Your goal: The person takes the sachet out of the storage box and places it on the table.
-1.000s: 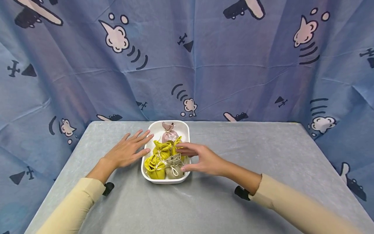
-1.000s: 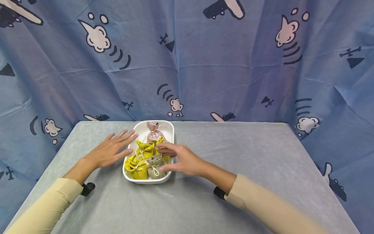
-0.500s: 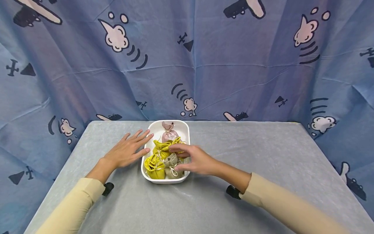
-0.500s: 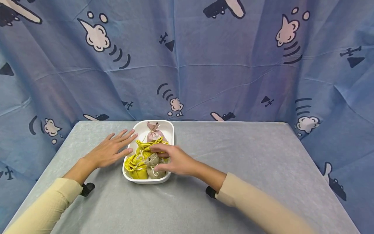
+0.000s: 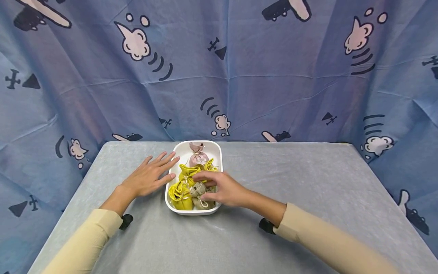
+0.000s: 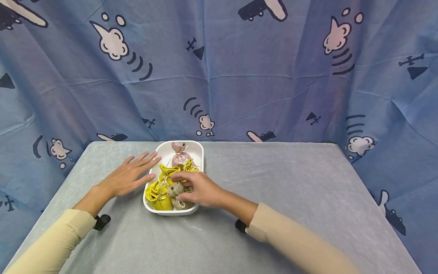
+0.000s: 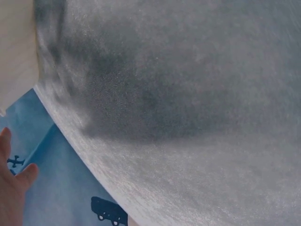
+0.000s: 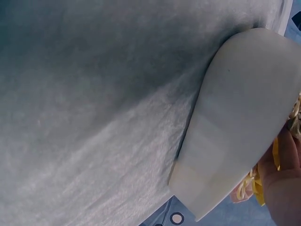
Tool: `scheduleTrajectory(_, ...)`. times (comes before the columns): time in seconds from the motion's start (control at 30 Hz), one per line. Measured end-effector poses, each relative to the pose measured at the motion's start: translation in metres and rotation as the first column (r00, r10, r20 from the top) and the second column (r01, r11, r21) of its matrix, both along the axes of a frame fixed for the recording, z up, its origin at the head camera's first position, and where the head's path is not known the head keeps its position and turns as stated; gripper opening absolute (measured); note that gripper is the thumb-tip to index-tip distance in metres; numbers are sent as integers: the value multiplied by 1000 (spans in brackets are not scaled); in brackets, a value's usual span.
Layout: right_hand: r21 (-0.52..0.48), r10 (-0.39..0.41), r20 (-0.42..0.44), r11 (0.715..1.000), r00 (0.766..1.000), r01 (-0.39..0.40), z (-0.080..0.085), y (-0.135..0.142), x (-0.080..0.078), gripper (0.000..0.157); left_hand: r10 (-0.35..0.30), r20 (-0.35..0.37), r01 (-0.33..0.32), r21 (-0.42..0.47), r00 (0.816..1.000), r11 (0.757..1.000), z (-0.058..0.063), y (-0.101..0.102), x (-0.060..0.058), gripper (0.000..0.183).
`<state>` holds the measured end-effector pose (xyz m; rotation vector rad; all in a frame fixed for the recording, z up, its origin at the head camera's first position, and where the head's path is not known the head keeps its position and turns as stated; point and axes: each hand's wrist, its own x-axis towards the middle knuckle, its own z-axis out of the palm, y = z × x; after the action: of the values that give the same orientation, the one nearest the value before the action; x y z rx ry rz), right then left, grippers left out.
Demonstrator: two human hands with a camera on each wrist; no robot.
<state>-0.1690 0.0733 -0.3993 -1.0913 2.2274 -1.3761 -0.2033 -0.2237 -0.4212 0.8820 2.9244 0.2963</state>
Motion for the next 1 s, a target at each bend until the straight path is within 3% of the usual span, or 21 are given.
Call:
scheduleTrajectory(0.3,16,8,-41,1000,999,-7,-2,-5,4,48,-2,0,2,3,1000,1000,-1,0,0,65)
scheduleTrajectory(0.5,-20,-13,-16,1000,1000,13,-2,-2,5,45,-2,-1,2,5,1000,1000,-1,0,0,65)
scheduleTrajectory(1.0,-59,-43,-82,998,996,38,0,2,6,39,-1,-4,1,7,1000,1000,-1,0,0,65)
